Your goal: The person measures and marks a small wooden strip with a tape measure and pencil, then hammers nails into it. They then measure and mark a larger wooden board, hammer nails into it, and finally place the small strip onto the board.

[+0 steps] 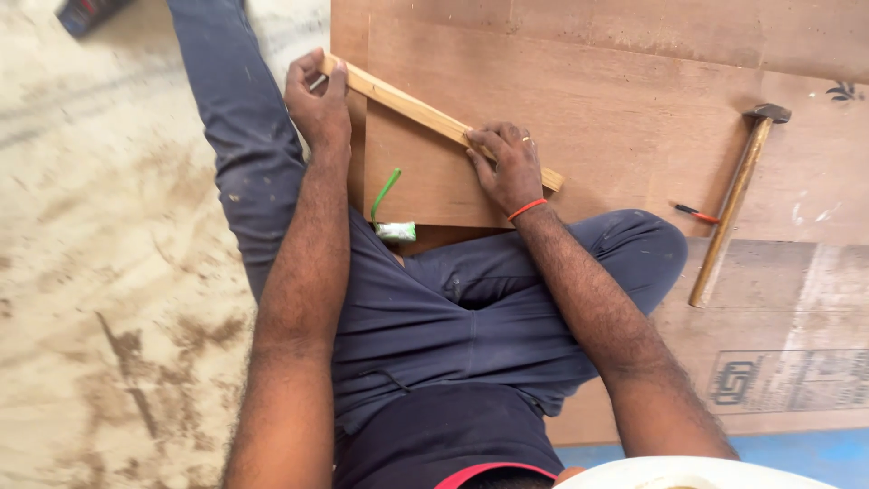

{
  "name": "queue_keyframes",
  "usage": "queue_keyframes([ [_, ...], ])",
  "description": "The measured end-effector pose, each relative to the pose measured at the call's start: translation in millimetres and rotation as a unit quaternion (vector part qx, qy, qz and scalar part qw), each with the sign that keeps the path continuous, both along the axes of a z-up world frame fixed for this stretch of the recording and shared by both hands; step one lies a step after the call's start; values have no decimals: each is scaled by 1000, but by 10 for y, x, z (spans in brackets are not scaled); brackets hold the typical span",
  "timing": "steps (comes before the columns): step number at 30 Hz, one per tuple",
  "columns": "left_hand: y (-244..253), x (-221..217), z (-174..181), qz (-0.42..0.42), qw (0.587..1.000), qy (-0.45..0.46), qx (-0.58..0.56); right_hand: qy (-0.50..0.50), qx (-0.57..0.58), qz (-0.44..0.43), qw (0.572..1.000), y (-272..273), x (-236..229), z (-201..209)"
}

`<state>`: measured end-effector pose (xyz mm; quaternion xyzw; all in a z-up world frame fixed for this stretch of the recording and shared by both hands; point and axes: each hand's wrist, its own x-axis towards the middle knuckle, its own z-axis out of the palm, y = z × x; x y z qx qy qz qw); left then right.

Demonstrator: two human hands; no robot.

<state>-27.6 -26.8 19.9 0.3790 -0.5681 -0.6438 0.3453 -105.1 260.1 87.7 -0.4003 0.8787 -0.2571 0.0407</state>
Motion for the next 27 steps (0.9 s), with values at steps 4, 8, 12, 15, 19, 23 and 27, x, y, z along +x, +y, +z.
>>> queue_keyframes([
  [4, -20, 11, -41, 0, 999, -6, 46, 0, -10, 0, 1000, 3, 4, -48],
  [8, 17, 15, 8, 2, 999, -3, 55, 8, -21, 8, 1000, 43, -64, -88],
  [12, 37, 23, 126, 24, 995, -17, 92, 3, -33, 54, 998, 74, -190, -169],
  [15, -15, 27, 98, 19, 995, -37, 86, -6, -31, 64, 997, 59, -207, -224],
  [19, -100, -56, -2, 7, 996, -34, 80, -6, -37, 47, 998, 34, -161, -264],
  [23, -184, -224, -118, -4, 998, -3, 66, -17, -40, 21, 999, 23, -76, -220],
  [27, -228, -255, -55, -19, 998, -8, 67, -21, -29, 1, 999, 0, -40, -204],
])
